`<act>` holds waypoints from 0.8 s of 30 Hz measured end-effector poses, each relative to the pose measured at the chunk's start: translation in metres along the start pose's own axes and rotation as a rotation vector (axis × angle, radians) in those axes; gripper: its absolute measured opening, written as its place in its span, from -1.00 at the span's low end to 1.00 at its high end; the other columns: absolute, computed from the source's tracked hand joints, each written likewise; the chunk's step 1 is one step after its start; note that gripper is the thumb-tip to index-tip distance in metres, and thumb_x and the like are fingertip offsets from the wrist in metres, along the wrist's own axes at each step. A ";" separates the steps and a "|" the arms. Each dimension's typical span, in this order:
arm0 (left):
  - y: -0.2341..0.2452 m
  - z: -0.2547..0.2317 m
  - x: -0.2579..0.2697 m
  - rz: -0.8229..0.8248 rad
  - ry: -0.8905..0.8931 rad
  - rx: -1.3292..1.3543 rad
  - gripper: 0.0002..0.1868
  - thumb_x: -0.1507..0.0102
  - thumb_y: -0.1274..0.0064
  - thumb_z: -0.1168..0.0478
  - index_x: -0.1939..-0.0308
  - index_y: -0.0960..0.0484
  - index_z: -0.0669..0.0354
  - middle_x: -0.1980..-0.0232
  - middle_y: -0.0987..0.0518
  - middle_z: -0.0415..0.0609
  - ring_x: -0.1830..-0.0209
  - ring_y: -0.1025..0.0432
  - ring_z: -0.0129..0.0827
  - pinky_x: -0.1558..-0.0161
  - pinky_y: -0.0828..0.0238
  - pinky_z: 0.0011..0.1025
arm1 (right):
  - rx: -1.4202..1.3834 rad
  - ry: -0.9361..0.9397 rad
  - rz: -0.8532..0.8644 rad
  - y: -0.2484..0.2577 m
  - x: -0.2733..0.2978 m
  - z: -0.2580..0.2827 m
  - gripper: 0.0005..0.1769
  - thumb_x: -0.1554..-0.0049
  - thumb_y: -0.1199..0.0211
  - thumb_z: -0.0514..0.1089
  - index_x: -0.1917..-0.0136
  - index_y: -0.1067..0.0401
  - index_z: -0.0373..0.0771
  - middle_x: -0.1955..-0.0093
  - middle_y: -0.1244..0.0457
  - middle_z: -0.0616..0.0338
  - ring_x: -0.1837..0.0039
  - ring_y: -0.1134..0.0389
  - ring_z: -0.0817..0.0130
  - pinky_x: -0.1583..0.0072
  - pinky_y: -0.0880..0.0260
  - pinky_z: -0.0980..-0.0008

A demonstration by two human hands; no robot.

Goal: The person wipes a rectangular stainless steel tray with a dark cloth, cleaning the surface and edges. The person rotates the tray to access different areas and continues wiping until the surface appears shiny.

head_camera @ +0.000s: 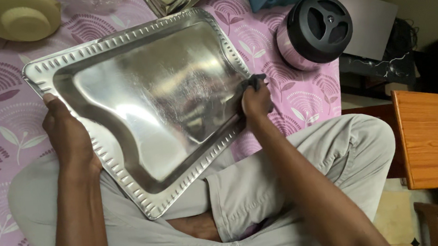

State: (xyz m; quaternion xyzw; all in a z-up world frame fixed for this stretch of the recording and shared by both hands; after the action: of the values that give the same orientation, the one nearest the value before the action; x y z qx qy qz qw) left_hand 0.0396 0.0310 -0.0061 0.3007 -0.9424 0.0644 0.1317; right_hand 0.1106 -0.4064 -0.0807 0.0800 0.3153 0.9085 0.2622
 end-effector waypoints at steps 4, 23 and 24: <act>-0.001 -0.004 0.002 0.033 -0.012 0.043 -0.30 -0.48 0.41 -0.16 -0.43 -0.31 0.38 -0.41 -0.43 0.10 -0.39 -0.35 -0.27 -0.35 -0.29 -0.36 | 0.159 0.163 -0.028 0.010 0.019 0.025 -0.58 -0.14 -0.14 -0.18 -0.25 -0.46 -0.30 -0.16 -0.37 -0.21 -0.24 -0.38 -0.15 -0.29 -0.32 0.04; -0.005 -0.010 0.009 0.072 -0.015 0.071 -0.39 -0.48 0.29 -0.10 -0.39 -0.35 0.34 -0.30 -0.46 0.02 -0.29 -0.39 -0.33 -0.29 -0.35 -0.35 | 0.199 0.475 0.225 0.021 0.037 0.113 -0.70 -0.16 -0.16 -0.15 -0.13 -0.55 -0.22 -0.17 -0.39 -0.07 -0.23 -0.40 -0.11 -0.26 -0.37 0.01; -0.002 -0.009 0.009 0.066 -0.009 0.072 -0.38 -0.48 0.29 -0.11 -0.39 -0.35 0.34 -0.29 -0.46 0.00 -0.29 -0.39 -0.34 -0.29 -0.35 -0.36 | 0.229 0.357 0.278 0.025 0.035 0.106 -0.72 -0.18 -0.12 -0.11 -0.05 -0.59 -0.19 -0.09 -0.43 -0.04 -0.17 -0.45 -0.08 -0.20 -0.42 0.01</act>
State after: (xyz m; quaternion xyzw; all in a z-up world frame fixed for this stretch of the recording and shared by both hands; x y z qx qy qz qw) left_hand 0.0361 0.0260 0.0052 0.2743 -0.9495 0.1011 0.1141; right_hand 0.1027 -0.3485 0.0174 -0.0099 0.4433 0.8940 0.0641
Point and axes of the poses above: each hand's wrist, its own x-axis away from the middle knuckle, its own y-axis out of the back of the hand, z = x × y, the point moved 5 cm from there along -x, towards the middle knuckle
